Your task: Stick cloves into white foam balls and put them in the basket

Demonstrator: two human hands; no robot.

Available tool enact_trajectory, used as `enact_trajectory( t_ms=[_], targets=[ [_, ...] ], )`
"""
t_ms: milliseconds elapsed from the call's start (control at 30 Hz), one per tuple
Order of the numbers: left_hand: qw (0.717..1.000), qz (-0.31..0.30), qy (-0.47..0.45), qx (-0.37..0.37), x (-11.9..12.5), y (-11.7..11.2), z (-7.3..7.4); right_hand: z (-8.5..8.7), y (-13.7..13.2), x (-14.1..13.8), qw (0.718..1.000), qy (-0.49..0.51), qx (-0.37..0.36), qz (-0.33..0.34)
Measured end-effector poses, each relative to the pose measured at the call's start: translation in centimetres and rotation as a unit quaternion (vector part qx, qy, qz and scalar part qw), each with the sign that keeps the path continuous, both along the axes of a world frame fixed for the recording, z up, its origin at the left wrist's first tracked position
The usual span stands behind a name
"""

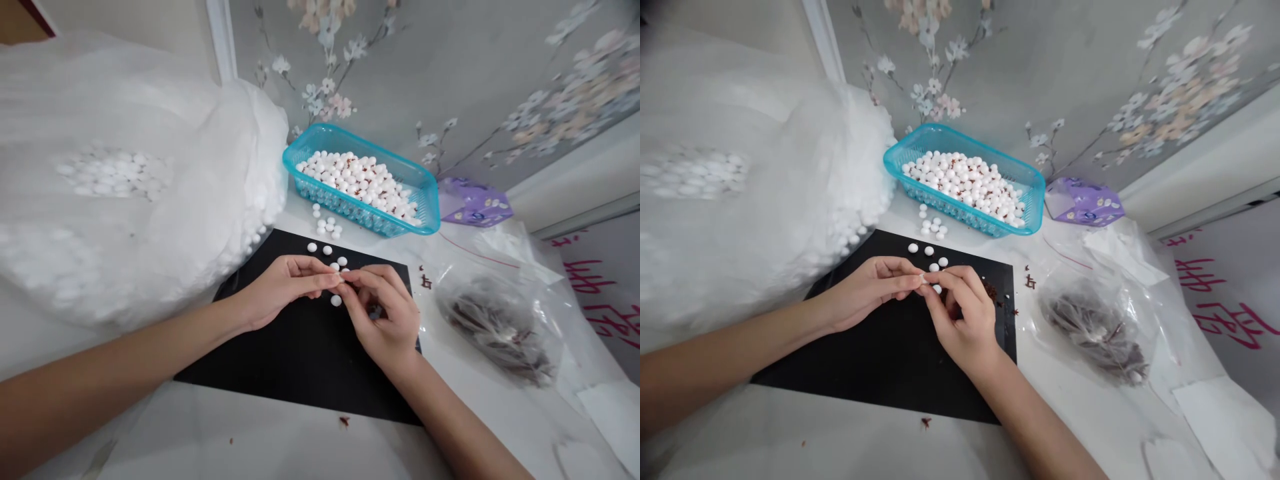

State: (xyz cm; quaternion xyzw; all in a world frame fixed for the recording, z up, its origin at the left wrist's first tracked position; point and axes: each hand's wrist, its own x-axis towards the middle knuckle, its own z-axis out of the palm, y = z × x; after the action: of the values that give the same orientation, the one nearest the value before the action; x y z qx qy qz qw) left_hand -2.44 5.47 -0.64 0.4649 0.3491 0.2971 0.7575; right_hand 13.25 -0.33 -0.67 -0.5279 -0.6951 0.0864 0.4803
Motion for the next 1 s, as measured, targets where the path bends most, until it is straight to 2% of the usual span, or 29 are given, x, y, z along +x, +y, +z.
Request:
enact_trajectory(
  t_ms=[133, 233, 267, 333, 400, 533, 767, 867, 1000],
  targets=[
    [0.997, 0.015, 0.024, 0.065, 0.3, -0.4, 0.1, 1.0, 0.9, 1.6, 0.996, -0.001, -0.061, 0.057],
    [0.984, 0.019, 0.090, 0.149, 0.4, -0.7, 0.0, 1.5, 2.1, 3.2, 0.992, 0.072, -0.106, -0.001],
    [0.976, 0.018, 0.122, 0.177, 0.4, -0.9, -0.1, 1.6, 2.6, 3.7, 0.991, 0.069, -0.117, -0.021],
    [0.957, 0.013, 0.180, 0.226, 0.4, -1.1, -0.2, 1.6, 3.5, 4.4, 0.989, -0.006, -0.144, -0.040],
    [0.939, 0.008, 0.218, 0.267, 0.3, -1.3, -0.3, 1.3, 4.5, 4.7, 0.983, -0.084, -0.160, -0.032],
    [0.910, 0.007, 0.261, 0.321, 0.4, -1.4, -0.5, 0.5, 6.5, 4.0, 0.970, -0.187, -0.149, -0.029],
    [0.904, 0.008, 0.274, 0.328, 0.3, -1.4, -0.8, 0.2, 8.9, 2.3, 0.963, -0.224, -0.148, -0.008],
    [0.914, 0.000, 0.259, 0.312, 0.3, -1.3, -0.6, 1.0, 8.2, 2.4, 0.967, -0.210, -0.141, -0.010],
    [0.949, 0.020, 0.200, 0.241, 0.1, -1.1, -0.1, 2.3, 5.5, 2.4, 0.983, -0.107, -0.147, 0.016]
  ],
)
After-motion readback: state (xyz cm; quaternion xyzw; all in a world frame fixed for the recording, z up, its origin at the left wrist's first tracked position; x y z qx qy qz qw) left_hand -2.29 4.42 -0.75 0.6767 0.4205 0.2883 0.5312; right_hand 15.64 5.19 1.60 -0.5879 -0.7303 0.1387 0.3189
